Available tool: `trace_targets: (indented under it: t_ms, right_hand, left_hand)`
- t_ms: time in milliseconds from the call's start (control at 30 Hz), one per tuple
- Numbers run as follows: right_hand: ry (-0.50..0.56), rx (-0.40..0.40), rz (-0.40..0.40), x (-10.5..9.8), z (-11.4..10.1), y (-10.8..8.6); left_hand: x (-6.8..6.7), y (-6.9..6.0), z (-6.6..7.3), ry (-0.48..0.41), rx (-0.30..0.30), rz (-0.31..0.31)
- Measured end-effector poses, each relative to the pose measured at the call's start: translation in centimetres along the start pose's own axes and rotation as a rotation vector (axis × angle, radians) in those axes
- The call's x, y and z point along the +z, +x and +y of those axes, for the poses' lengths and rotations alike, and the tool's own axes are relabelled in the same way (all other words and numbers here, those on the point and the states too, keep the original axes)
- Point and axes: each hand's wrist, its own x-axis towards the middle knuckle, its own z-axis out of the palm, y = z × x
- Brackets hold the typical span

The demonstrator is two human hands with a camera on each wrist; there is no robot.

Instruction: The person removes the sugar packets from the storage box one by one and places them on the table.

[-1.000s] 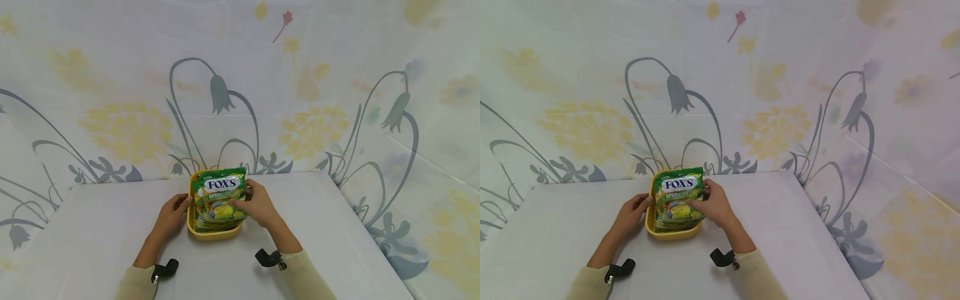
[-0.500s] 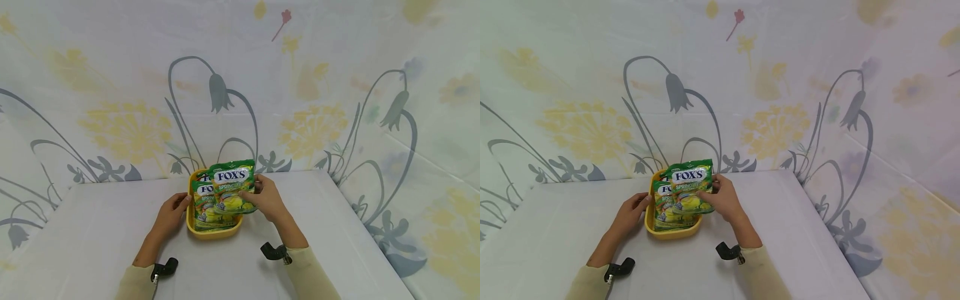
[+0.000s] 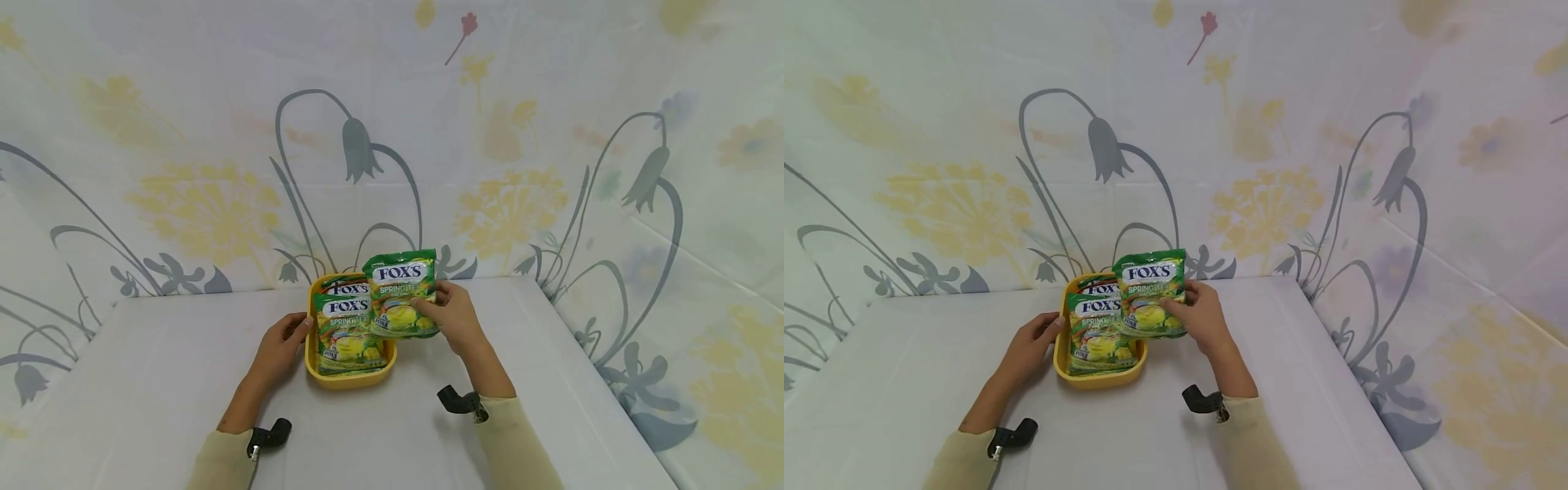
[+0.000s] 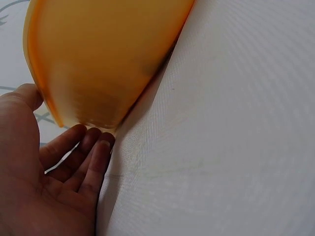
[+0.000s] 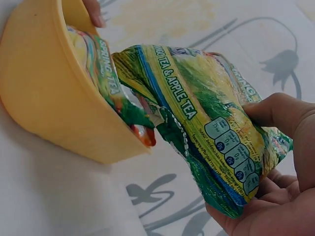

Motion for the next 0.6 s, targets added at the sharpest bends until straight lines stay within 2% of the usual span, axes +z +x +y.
trace_targets:
  t_ms: [167, 600]
  right_hand:
    - [0.04, 0.023, 0.033, -0.8, 0.3, 0.3]
    - [0.051, 0.067, 0.121, -2.5, 1.6, 1.2]
  left_hand:
    - [0.0, 0.1, -0.1, -0.004, -0.001, -0.001]
    - [0.0, 0.1, -0.1, 0.017, -0.002, 0.001]
